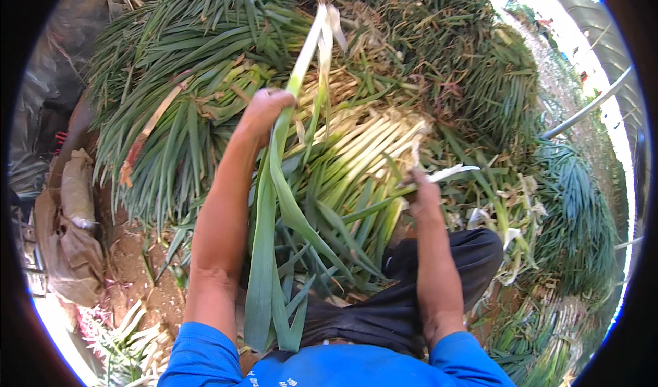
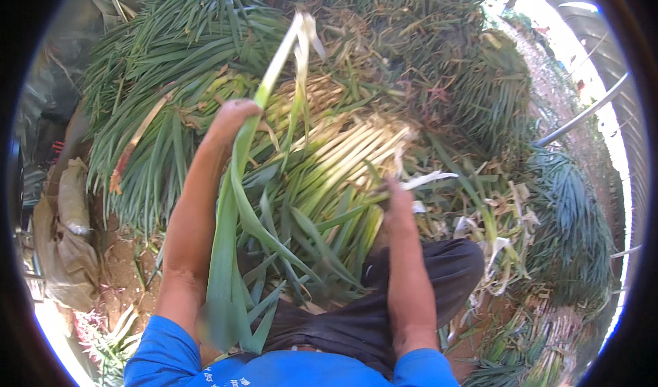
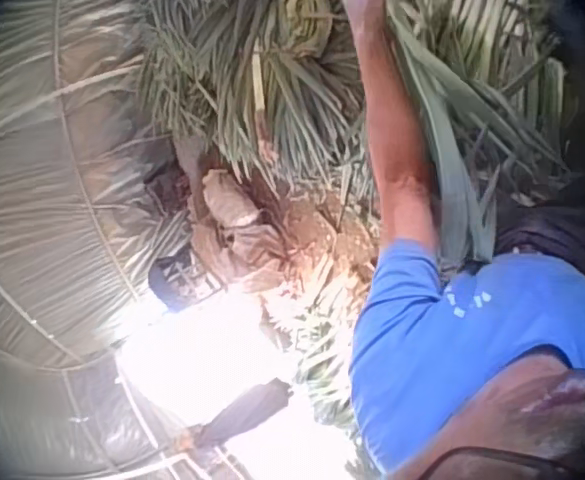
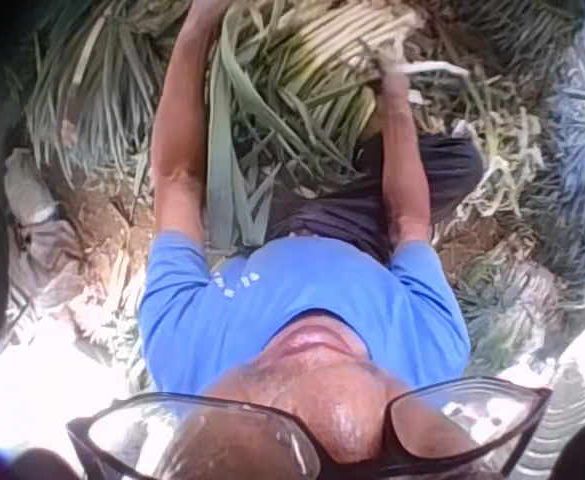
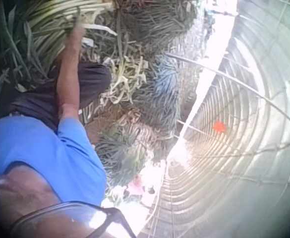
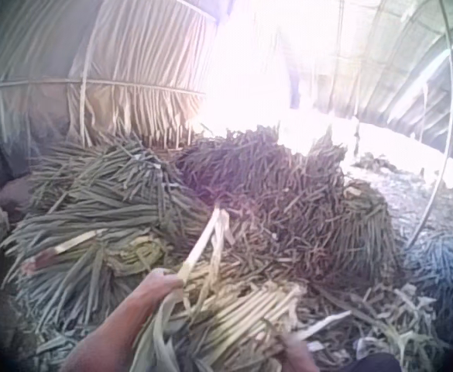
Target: The person sits on the ground and trims the roots and outer leaves from long green vegetables, likely leeks or scallions. They use a small knife to cut the ends and peel away unwanted layers, then place the cleaned vegetables into a pile.
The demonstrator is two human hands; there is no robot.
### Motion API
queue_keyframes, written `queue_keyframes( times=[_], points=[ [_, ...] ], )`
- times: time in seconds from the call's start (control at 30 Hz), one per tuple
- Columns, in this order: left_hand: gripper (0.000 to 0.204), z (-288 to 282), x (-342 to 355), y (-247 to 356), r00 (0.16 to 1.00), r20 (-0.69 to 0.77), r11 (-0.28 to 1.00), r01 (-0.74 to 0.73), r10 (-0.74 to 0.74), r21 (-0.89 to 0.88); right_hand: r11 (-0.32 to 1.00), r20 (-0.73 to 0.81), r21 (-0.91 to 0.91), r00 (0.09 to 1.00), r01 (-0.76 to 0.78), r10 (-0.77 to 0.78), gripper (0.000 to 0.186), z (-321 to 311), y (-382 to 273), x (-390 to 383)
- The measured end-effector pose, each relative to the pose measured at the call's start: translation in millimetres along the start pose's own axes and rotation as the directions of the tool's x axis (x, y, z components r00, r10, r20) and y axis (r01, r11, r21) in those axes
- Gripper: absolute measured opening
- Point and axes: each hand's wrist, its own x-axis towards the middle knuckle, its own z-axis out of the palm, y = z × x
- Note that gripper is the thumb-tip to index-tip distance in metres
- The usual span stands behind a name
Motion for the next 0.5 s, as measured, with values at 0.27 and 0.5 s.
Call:
queue_keyframes(
  times=[0.27, 0.5],
  points=[
    [0.024, -88.0, -9.0, 150.8, 0.986, 0.013, 0.919, -0.158, 0.164, 0.361, 0.406, -0.235, -0.891, 0.559, 0.204, -0.795, 0.061, -30.1, 30.2, 58.6],
    [0.035, -105.4, 4.2, 235.8, 0.857, 0.196, 0.394, -0.407, 0.477, 0.824, 0.77, 0.289, -0.455, 0.892, 0.447, -0.348, 0.043, 83.3, 41.9, 17.8]
  ],
)
